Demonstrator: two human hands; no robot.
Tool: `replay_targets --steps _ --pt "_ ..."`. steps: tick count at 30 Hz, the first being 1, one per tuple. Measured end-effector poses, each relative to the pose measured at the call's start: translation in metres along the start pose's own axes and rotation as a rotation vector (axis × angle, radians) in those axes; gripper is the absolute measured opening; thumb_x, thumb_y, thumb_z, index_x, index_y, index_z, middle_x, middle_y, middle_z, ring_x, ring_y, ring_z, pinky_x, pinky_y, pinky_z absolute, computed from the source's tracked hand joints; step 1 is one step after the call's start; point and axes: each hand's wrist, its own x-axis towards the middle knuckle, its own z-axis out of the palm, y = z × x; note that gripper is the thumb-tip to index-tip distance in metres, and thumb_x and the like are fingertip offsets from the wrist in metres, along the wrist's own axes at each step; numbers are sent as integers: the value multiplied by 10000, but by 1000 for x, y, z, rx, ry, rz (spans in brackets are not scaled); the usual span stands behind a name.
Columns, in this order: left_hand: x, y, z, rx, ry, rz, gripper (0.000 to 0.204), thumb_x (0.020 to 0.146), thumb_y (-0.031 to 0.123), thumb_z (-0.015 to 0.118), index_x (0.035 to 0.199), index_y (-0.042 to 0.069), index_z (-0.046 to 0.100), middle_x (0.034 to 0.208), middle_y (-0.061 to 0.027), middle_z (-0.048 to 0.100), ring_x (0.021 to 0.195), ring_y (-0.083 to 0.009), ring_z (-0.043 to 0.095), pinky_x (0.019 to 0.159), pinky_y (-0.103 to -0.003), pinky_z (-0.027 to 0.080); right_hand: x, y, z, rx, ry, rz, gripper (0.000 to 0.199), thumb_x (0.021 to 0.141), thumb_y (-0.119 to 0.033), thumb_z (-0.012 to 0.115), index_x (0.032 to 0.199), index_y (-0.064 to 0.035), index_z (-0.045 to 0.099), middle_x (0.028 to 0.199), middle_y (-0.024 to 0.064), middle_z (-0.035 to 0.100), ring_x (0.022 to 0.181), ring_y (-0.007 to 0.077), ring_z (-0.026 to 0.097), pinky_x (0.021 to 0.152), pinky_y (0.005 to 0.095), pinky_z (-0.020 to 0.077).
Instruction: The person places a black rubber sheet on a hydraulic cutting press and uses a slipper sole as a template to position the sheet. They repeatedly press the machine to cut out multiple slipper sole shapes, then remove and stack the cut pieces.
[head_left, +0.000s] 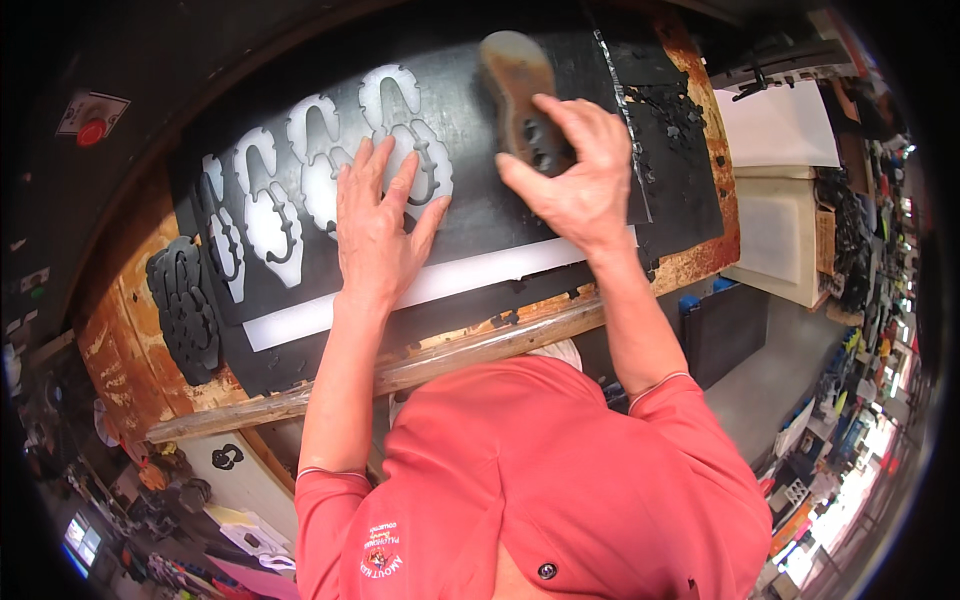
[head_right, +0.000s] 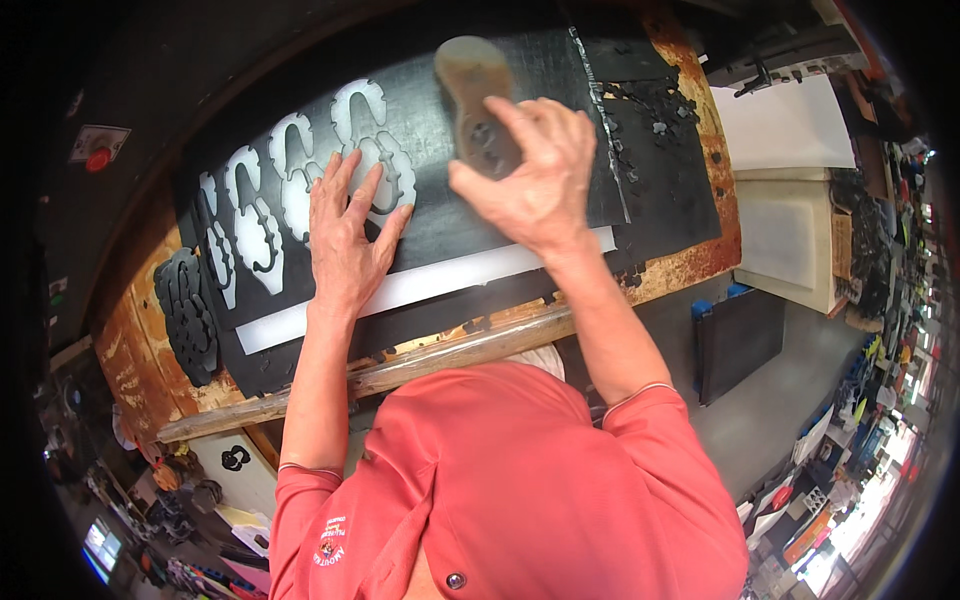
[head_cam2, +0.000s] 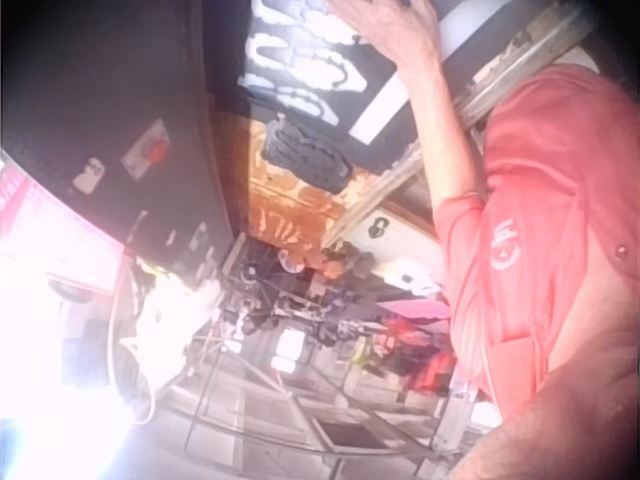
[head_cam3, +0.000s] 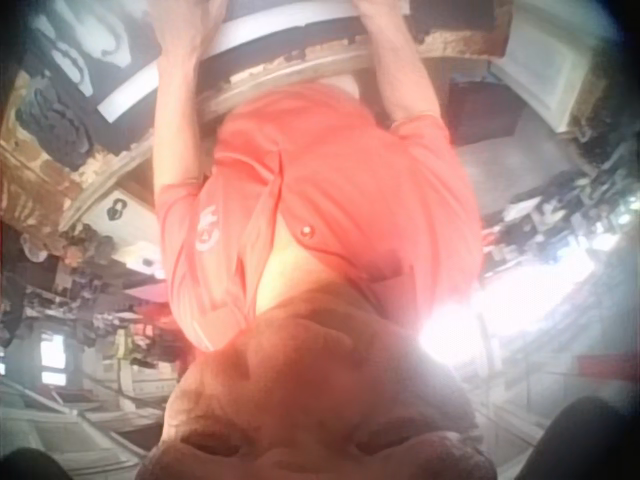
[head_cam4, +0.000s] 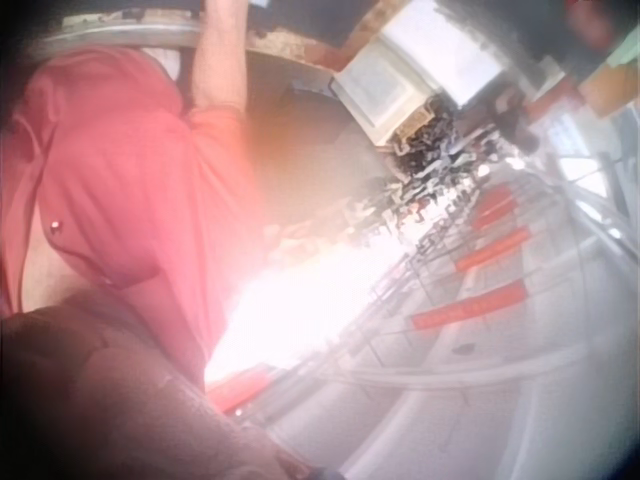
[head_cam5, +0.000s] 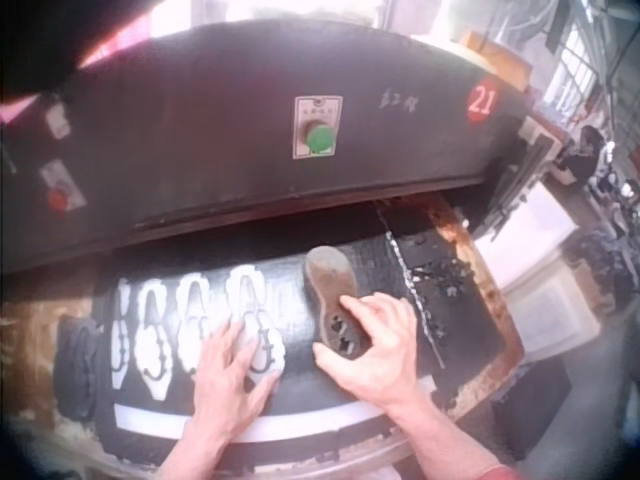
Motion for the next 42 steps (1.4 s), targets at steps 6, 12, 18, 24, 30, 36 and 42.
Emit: replay_targets --steps 6,12,18,24,30,36,42 --pt "-1 -2 -2 -64 22 85 558 846 233 898 1352 87 711 1516 -166 588 1489 -433 476 1238 -622 365 -16 -24 35 -20 -60 32 631 681 -341 876 1209 -15 766 1241 281 604 1181 440 593 1075 549 443" --pt "-2 -3 -1 -110 -29 98 557 839 225 901 1345 88 713 1504 -156 605 1485 -420 489 1239 -620 371 -20 -25 43 5 -38 9 613 685 -290 880 1203 12 754 1240 304 600 1163 460 611 1003 531 512" --pt "-3 -4 0 -100 -13 117 527 868 204 878 1352 80 712 1500 -159 614 1480 -413 499 1241 -611 373 -24 -19 42 49 -62 -17 629 704 -254 921 1246 9 740 1309 297 612 1116 436 676 938 454 589" --pt "-43 0 -14 -226 29 78 431 905 76 817 1318 36 698 1446 -189 638 1449 -454 522 1190 -576 440 -30 6 18 252 -140 88 400 948 -210 755 1247 54 721 1424 241 649 1335 423 619 1118 516 504" --pt "-147 30 -47 -360 101 106 299 849 -77 775 1137 -5 740 1156 -192 742 1176 -441 692 1022 -516 558 -55 62 -37 -28 -131 -140 305 966 -104 714 1240 25 750 1305 203 736 1304 422 647 1123 463 513" --pt "-163 42 -28 -145 62 -68 208 825 -17 826 975 69 712 940 -78 744 814 -307 685 747 -397 544 -68 69 -38 -99 110 26 375 944 -111 757 1279 51 713 1306 207 725 1220 401 671 1067 463 525" --pt "-162 45 -26 -97 165 -50 187 837 16 835 912 86 679 893 -61 723 775 -296 667 671 -410 496 -53 41 -39 -82 7 -28 447 985 -235 751 1311 64 688 1324 237 707 1265 410 652 1157 525 447"
